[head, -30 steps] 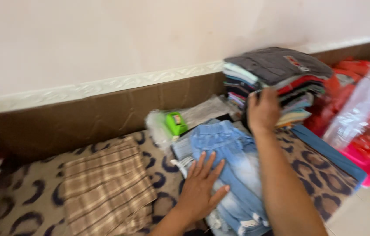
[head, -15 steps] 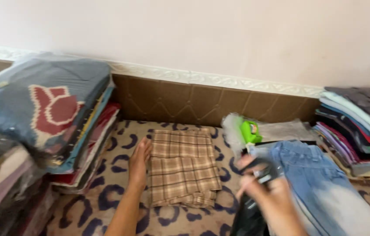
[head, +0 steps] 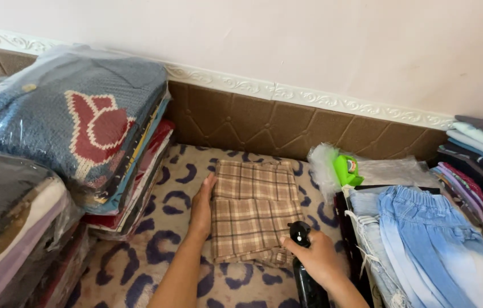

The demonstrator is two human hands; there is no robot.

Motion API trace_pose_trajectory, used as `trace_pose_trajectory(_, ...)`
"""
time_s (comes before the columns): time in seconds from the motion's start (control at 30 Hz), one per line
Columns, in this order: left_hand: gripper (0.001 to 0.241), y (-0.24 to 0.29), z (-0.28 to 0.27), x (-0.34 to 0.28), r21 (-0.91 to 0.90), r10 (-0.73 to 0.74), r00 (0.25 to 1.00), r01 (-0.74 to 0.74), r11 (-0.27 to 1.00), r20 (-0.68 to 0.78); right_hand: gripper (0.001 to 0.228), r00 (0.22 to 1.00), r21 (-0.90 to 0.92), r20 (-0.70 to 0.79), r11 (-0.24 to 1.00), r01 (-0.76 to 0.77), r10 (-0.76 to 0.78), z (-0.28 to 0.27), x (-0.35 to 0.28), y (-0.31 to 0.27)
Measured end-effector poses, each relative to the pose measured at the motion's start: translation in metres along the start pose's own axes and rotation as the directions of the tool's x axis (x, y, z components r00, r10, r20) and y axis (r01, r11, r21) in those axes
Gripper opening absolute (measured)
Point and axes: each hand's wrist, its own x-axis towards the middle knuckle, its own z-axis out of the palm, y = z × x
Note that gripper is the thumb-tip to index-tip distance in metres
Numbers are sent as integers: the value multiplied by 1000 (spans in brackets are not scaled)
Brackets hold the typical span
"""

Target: The person folds various clothing items, including a floral dress, plaid shorts, denim shorts, jeans, and t-shirts, on a leopard-print surface. They use a spray bottle to mist the clothes before folding them and place the finished stacks on the bed.

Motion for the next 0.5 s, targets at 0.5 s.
trace_pose_trajectory(0.5, 85, -10, -3, 7, -126, -6, 1000, 8, 992, 19, 30, 697, 44, -651, 902, 430, -300, -55, 0, 2)
